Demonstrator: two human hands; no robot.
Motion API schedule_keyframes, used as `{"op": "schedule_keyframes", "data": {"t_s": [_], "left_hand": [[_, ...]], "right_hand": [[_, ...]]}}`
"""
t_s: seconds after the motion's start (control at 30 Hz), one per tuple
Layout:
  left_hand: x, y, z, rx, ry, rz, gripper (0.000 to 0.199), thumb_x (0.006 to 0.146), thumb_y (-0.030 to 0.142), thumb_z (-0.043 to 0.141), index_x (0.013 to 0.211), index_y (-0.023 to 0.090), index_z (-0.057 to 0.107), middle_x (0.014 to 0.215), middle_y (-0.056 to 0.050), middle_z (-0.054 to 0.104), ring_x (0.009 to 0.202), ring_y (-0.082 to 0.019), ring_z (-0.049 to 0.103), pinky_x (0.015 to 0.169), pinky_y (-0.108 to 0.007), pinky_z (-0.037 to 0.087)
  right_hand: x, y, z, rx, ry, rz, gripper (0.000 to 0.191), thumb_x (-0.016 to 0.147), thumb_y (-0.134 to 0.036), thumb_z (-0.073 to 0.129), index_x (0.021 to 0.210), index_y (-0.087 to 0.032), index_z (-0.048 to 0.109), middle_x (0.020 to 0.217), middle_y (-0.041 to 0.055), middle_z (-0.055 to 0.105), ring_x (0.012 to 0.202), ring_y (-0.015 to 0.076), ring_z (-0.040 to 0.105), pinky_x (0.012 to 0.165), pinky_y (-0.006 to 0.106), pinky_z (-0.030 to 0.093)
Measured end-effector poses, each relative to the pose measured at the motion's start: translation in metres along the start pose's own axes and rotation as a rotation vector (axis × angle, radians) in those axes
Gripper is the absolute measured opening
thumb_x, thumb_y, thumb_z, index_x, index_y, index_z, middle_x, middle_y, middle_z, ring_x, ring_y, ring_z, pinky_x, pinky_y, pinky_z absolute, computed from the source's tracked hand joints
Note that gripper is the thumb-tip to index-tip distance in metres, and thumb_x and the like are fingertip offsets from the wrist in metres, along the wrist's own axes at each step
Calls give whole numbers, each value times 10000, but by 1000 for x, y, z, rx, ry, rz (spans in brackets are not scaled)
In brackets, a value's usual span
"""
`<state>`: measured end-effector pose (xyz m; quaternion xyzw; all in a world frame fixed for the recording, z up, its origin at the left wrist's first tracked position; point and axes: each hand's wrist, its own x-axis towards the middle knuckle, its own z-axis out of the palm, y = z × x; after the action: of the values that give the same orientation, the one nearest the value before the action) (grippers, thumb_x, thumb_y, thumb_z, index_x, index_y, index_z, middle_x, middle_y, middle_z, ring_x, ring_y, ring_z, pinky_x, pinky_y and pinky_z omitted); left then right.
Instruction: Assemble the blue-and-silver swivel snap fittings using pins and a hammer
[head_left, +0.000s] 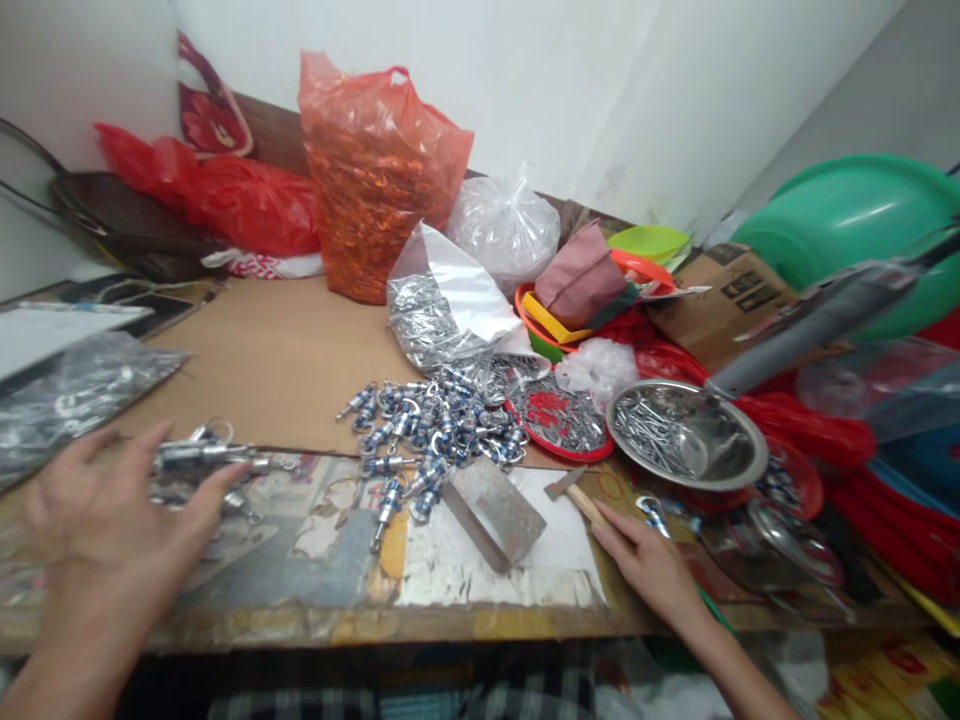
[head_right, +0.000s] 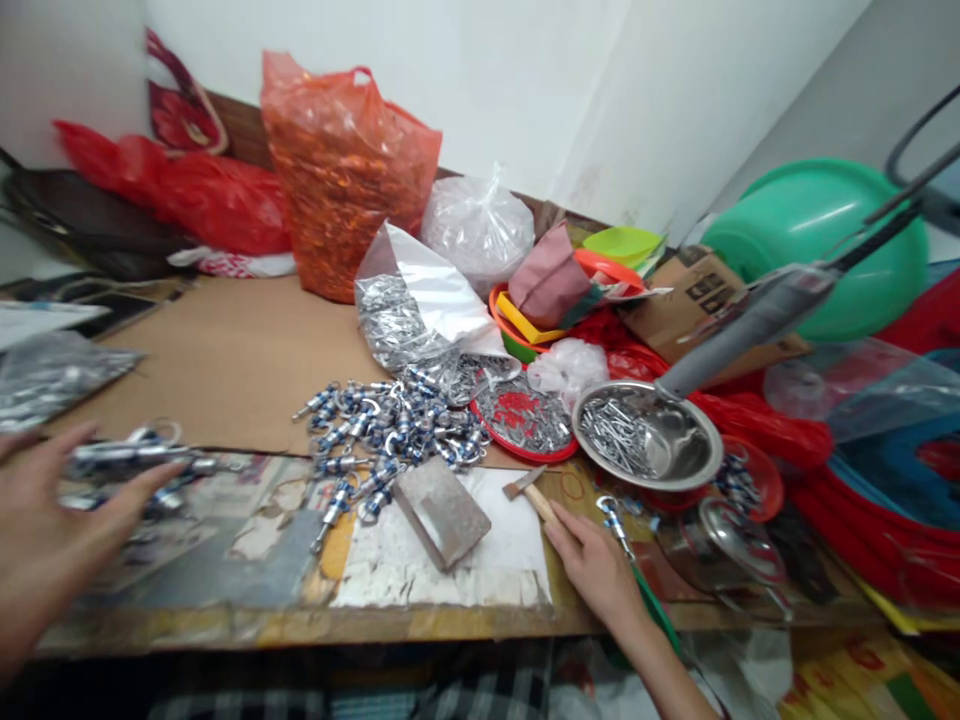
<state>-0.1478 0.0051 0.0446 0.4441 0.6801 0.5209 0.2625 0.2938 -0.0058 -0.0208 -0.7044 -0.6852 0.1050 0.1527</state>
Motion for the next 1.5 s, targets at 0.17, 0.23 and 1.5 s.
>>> {"op": "schedule_keyframes", "data": {"t_s": [0.17,0.23,1.5], "left_hand": [[-20,-16,52,360,-159,230,282,657,417,621,845,209,650,832,-43,671,844,-267,614,732,-329,446],[-30,-18,79,528,-347,230,347,740,390,512,990,170,610,917,-88,676,836,-264,618,725,-331,451],[-67,20,130,34,-777,218,339,777,341,509,1047,183,641,941,-49,713,847,-201,638,783,-307,481]], "right_hand": [[30,-36,-9,-70,100,-154,327,856,-350,416,1020,-178,639,986,84,627,898,208,594,793,325,466],[61,-54,-11,-58,134,-178,296,872,-278,395,1014,-176,634,1022,75,616,945,185,572,837,293,436],[127,-51,-6,206,393,-94,105,719,-183,584,673,-189,678,734,40,650,731,180,579,725,291,431]]}}
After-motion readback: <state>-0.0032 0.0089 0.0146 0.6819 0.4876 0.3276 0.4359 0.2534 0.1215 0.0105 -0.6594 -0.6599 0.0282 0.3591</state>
